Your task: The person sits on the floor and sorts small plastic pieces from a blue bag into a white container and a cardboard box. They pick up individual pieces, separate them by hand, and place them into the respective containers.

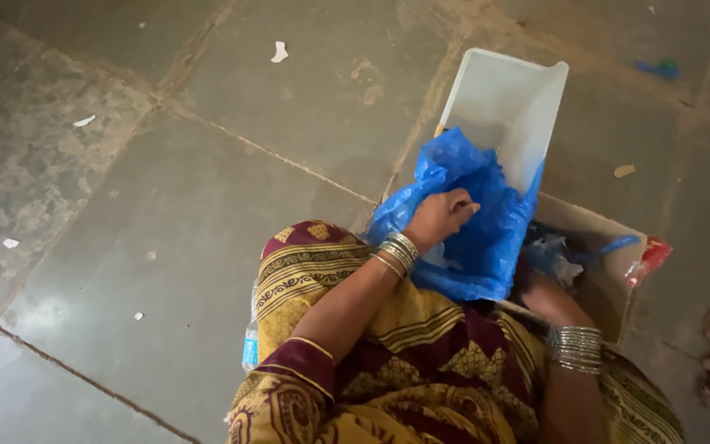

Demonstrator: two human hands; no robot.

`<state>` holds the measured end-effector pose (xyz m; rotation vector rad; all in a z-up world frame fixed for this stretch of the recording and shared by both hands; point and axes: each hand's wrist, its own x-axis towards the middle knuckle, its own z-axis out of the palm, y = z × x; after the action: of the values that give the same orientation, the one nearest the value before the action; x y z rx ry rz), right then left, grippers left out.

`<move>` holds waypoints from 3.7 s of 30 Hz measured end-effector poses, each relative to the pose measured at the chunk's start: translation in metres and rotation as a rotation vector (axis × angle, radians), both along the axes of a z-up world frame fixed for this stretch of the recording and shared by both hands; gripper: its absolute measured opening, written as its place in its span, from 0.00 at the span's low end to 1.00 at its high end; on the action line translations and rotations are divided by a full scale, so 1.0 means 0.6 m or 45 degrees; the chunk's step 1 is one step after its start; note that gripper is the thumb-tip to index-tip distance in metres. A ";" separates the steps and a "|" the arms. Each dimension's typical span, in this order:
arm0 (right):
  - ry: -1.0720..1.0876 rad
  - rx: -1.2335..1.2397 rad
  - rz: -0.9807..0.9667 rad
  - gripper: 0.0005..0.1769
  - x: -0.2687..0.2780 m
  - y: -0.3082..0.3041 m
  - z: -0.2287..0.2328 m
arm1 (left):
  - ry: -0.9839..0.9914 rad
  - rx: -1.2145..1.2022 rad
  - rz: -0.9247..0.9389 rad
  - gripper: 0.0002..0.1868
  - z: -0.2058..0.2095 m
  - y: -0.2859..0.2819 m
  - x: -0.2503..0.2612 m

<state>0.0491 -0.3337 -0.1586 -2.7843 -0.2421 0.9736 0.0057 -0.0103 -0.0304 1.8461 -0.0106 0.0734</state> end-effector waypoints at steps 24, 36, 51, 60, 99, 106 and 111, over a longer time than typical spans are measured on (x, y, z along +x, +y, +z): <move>-0.461 0.175 0.218 0.15 -0.028 0.046 0.099 | 0.260 1.475 -0.506 0.35 -0.184 -0.050 0.070; -0.368 0.225 0.199 0.12 -0.031 0.052 0.110 | -0.063 1.637 -0.217 0.38 -0.130 -0.068 0.101; -0.354 0.185 0.199 0.12 -0.045 0.065 0.148 | -0.120 1.758 -0.237 0.41 -0.122 -0.074 0.091; -0.272 0.210 0.070 0.11 -0.045 0.074 0.152 | -0.134 1.572 -0.344 0.45 -0.125 -0.066 0.090; -1.055 0.517 -0.026 0.15 -0.074 0.077 0.217 | -0.050 -0.662 -0.267 0.30 0.028 0.030 -0.029; -0.578 1.608 -0.348 0.13 -0.112 0.135 0.309 | -0.078 -0.638 -0.406 0.12 -0.011 0.009 -0.013; -0.661 1.451 -0.306 0.22 -0.131 0.184 0.321 | -0.042 -0.644 -0.505 0.12 0.003 0.002 -0.017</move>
<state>-0.0296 -0.2235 0.0339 -1.8471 -0.3650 -0.0404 -0.0048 -0.0090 -0.0289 1.3098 -0.3499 -0.1588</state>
